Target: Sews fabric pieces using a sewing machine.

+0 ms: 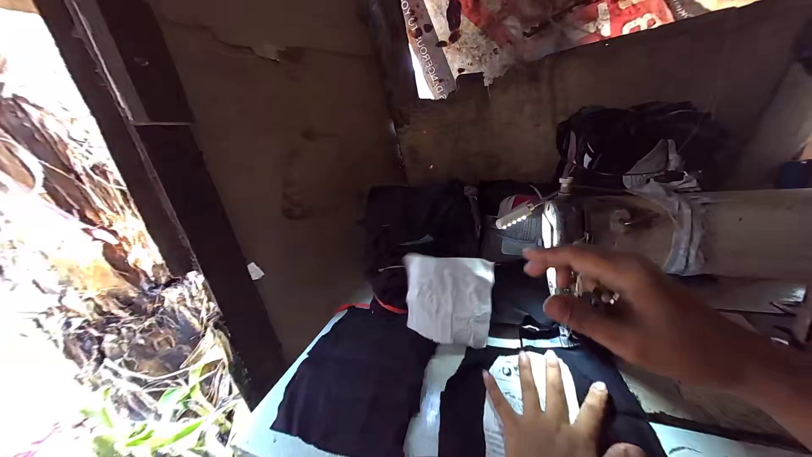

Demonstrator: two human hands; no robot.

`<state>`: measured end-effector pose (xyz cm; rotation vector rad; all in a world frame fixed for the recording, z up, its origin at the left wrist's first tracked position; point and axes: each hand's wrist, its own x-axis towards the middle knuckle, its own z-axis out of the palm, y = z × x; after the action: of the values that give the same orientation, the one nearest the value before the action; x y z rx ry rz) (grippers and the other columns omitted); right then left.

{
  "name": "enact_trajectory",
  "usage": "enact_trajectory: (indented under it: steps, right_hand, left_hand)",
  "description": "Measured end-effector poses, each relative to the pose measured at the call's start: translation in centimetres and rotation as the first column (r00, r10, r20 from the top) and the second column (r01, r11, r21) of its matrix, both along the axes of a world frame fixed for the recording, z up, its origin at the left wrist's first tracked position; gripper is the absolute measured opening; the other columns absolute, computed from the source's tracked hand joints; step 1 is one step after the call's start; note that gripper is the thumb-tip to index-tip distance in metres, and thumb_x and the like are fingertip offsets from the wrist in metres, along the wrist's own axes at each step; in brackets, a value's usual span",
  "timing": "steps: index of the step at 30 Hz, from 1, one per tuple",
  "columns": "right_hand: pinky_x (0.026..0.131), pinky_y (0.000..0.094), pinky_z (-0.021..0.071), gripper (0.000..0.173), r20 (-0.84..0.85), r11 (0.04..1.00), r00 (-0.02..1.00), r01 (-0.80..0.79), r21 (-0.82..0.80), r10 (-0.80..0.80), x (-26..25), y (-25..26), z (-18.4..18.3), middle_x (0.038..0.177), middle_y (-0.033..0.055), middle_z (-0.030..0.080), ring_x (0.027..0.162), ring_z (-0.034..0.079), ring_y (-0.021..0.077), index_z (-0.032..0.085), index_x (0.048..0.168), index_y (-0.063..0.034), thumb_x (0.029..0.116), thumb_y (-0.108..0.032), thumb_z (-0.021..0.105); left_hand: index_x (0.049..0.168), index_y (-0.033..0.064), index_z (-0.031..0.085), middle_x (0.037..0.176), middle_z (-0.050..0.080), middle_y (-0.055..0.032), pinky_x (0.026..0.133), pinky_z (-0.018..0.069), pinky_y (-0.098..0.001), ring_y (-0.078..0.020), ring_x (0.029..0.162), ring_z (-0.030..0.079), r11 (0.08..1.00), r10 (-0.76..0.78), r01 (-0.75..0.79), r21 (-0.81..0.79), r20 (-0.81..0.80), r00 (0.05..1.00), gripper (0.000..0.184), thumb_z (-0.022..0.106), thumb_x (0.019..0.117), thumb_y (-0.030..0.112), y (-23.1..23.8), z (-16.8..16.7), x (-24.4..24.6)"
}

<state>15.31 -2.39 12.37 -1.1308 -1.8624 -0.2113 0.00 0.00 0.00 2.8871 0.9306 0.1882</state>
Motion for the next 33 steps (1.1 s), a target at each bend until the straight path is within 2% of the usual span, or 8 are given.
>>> enact_trajectory:
  steps: [6, 10, 14, 18, 25, 28, 31, 33]
  right_hand:
    - [0.105, 0.049, 0.0477, 0.049, 0.205, 0.745, 0.975, 0.202, -0.636, -0.09, -2.7, 3.2, -2.7, 0.153, 0.0272, 0.042, 0.131, 0.054, 0.04, 0.051, 0.151, -0.0197, 0.1036, -0.027, 0.059]
    - [0.102, 0.0627, 0.0453, 0.087, 0.321, 0.641, 0.933, 0.348, -0.684, -0.164, -3.3, 8.0, -4.2, 0.161, 0.0324, 0.028, 0.132, 0.05, 0.0499, 0.023, 0.164, -0.0194, 0.0962, -0.058, 0.061]
    - [0.105, 0.0654, 0.0408, 0.1, 0.347, 0.521, 0.923, 0.382, -0.763, -0.167, -4.1, 11.3, -6.4, 0.138, 0.032, 0.055, 0.133, 0.048, 0.0508, 0.023, 0.162, -0.0067, 0.091, -0.064, 0.065]
    - [0.098, 0.0637, 0.0465, 0.034, 0.375, 0.566, 0.897, 0.44, -0.697, -0.236, -4.6, 11.9, -6.1, 0.125, 0.0243, 0.066, 0.127, 0.055, 0.0456, 0.066, 0.13, -0.0069, 0.1021, -0.022, 0.055]
    - [0.075, 0.032, 0.0579, 0.033, 0.218, 0.981, 0.97, 0.068, 0.181, -0.108, -3.6, 5.0, -7.5, 0.106, -0.0039, 0.075, 0.094, 0.068, 0.0168, 0.078, 0.114, -0.0234, 0.0876, -0.019, 0.059]
    - [0.096, 0.0275, 0.0498, 0.033, 0.221, 0.97, 0.974, -0.103, 0.22, 0.054, -2.0, 1.4, -7.4, 0.123, -0.0033, 0.071, 0.113, 0.062, 0.014, 0.069, 0.126, -0.0304, 0.0979, -0.026, 0.052]
    - [0.11, 0.0271, 0.0354, 0.027, 0.321, 0.957, 0.915, -0.281, 0.077, 0.243, -1.3, -1.8, -7.7, 0.136, -0.0002, 0.062, 0.125, 0.053, 0.0165, 0.063, 0.13, -0.0281, 0.1063, -0.029, 0.051]
    - [0.101, 0.0365, 0.0425, 0.031, 0.435, 0.94, 0.84, -0.337, -0.052, 0.325, -2.1, -3.2, -8.3, 0.142, 0.0082, 0.061, 0.118, 0.058, 0.0283, 0.065, 0.134, -0.023, 0.105, -0.023, 0.053]
  left_hand:
    - [0.157, 0.0254, 0.044, 0.162, 0.037, -0.0188, 0.108, 0.0024, -0.086, -0.048, 0.153, 0.021, 0.976, -0.073, 0.082, -0.201, 0.053, 0.996, 0.058, 0.034, 0.1074, 0.054, 0.6, 2.5, -1.1]
    - [0.15, 0.0102, 0.053, 0.154, 0.044, -0.0288, 0.111, 0.0179, -0.0814, -0.0534, 0.146, 0.034, 0.984, 0.017, -0.007, -0.181, 0.052, 0.998, 0.068, 0.056, 0.0992, 0.056, -1.2, 3.4, -3.6]
    - [0.133, 0.0008, 0.066, 0.133, 0.064, -0.0281, 0.105, 0.0402, -0.0714, -0.0516, 0.128, 0.057, 0.999, 0.008, -0.003, -0.046, 0.093, 0.996, 0.043, 0.055, 0.1028, 0.029, -3.4, 3.0, -4.3]
    - [0.122, -0.0037, 0.071, 0.12, 0.071, -0.0274, 0.096, 0.0542, -0.0577, -0.0469, 0.116, 0.067, 0.997, -0.055, 0.043, 0.065, 0.192, 0.98, 0.039, 0.06, 0.1006, 0.027, -4.8, 2.3, -4.2]
    - [0.105, 0.0029, 0.078, 0.082, 0.074, -0.015, 0.057, 0.059, -0.0409, -0.0304, 0.076, 0.075, 0.962, -0.104, -0.017, 0.272, 0.423, 0.9, 0.021, 0.063, 0.0893, 0.001, -4.3, 0.7, -3.2]
    - [0.101, 0.004, 0.079, 0.088, 0.075, -0.0139, 0.065, 0.0617, -0.0362, -0.024, 0.078, 0.075, 0.988, -0.062, -0.051, 0.143, 0.689, 0.722, 0.018, 0.065, 0.0895, -0.001, -3.7, 2.1, -5.1]
    - [0.106, -0.009, 0.072, 0.106, 0.072, -0.0123, 0.092, 0.055, -0.0235, -0.0095, 0.101, 0.067, 0.956, 0.19, 0.169, -0.239, 0.946, 0.262, 0.023, 0.052, 0.0946, -0.008, -3.3, 2.4, -8.4]
    - [0.122, -0.005, 0.066, 0.122, 0.067, 0.0002, 0.099, 0.0503, -0.022, 0.0013, 0.113, 0.06, 0.826, 0.393, 0.417, -0.379, 0.918, 0.055, 0.035, 0.048, 0.1069, 0.022, -4.1, 1.7, -9.7]
